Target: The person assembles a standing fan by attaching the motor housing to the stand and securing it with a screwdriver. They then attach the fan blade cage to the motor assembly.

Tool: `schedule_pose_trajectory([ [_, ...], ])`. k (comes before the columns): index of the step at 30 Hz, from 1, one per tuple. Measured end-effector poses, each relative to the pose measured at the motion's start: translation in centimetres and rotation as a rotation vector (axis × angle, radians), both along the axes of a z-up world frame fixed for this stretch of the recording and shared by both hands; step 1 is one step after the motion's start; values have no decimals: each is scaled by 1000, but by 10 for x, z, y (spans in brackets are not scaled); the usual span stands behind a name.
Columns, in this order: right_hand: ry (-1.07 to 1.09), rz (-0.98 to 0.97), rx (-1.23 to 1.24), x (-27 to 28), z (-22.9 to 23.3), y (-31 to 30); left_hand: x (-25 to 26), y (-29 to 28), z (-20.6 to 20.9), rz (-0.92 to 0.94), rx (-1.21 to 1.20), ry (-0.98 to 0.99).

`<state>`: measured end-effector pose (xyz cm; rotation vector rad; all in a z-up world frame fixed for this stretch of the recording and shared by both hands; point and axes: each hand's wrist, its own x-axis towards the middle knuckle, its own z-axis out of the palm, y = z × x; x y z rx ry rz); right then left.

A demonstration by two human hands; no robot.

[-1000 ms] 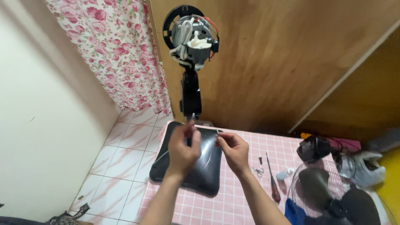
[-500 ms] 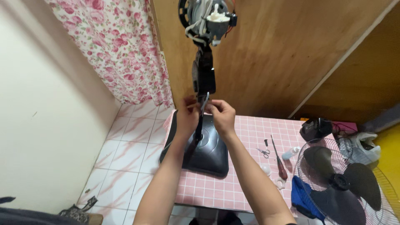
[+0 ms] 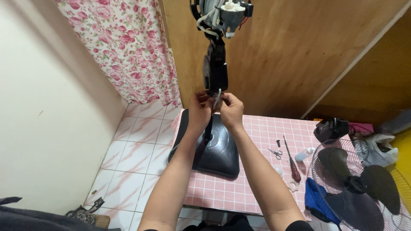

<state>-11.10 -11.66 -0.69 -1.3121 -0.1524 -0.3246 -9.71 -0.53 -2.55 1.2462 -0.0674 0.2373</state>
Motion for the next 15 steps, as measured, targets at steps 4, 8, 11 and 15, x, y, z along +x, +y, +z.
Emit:
schedule_pose_trajectory([
  [4, -8, -65, -95, -8, 12, 4, 0, 4, 1, -1, 68, 85],
  [8, -23, -162, -168, -7, 15, 10, 0, 6, 9, -128, -84, 250],
  [11, -38, -248, -224, -8, 12, 13, 6, 4, 7, -159, -157, 296],
  [15, -183, -386, -430, -5, 7, 15, 22, 3, -9, -215, -290, 323],
])
